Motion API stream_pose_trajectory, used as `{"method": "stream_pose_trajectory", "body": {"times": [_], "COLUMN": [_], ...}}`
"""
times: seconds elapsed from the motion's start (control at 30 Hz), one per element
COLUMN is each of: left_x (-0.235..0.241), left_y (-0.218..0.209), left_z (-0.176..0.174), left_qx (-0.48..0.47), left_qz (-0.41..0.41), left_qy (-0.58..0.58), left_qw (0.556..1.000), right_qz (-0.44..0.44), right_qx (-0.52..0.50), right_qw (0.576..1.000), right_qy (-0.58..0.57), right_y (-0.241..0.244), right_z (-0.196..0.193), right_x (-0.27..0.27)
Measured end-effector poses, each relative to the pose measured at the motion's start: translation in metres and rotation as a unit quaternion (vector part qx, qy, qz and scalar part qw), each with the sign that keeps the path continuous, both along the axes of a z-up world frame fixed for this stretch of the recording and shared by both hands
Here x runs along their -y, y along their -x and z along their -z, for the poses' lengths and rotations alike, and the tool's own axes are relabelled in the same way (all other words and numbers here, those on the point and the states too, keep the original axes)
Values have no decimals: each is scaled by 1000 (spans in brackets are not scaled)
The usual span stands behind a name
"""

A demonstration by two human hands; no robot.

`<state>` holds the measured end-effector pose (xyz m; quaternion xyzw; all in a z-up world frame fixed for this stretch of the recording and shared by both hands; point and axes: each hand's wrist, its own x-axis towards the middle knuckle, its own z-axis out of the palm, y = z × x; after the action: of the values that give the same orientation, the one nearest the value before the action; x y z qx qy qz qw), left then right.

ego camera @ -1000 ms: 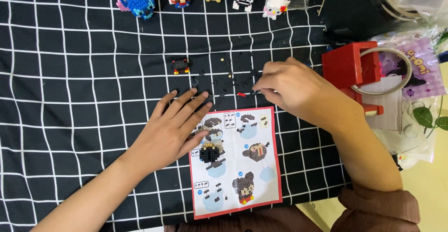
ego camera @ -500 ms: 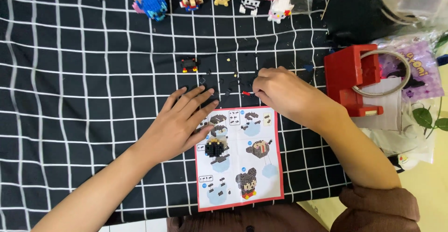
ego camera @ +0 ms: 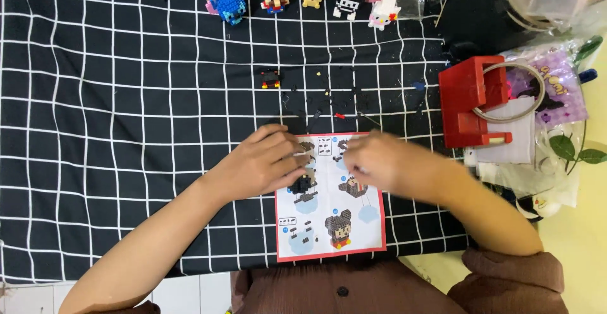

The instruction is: Assembling a miniature character model using small interlocking building blocks on a grid-patterned surface while following instructions.

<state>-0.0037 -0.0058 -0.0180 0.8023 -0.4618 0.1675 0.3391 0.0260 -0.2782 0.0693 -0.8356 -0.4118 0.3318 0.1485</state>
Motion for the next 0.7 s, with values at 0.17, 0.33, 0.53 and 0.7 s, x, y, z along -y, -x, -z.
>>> {"method": "stream_pose_trajectory", "body": {"times": [0.17,0.33,0.53,0.7], "left_x": [2,1,-2,-4], "left_y": [2,3,3,-1], "left_z": [-6,-6,-6,-10], "left_qx": [14,16,3,-2], "left_qz": [17,29,40,4], "left_qy": [-9,-20,-23,-16], "left_qw": [1000,999,999,1000], "right_qz": [-93,-98,-91,-7], "right_qx": [156,184,152,267], "right_qw": [983,978,984,963], "right_qy": [9,3,-21,-26], "right_y": [25,32,28,-7], "right_z": [51,31,8,-33], "right_x": [-12,-24,-15,-13]}}
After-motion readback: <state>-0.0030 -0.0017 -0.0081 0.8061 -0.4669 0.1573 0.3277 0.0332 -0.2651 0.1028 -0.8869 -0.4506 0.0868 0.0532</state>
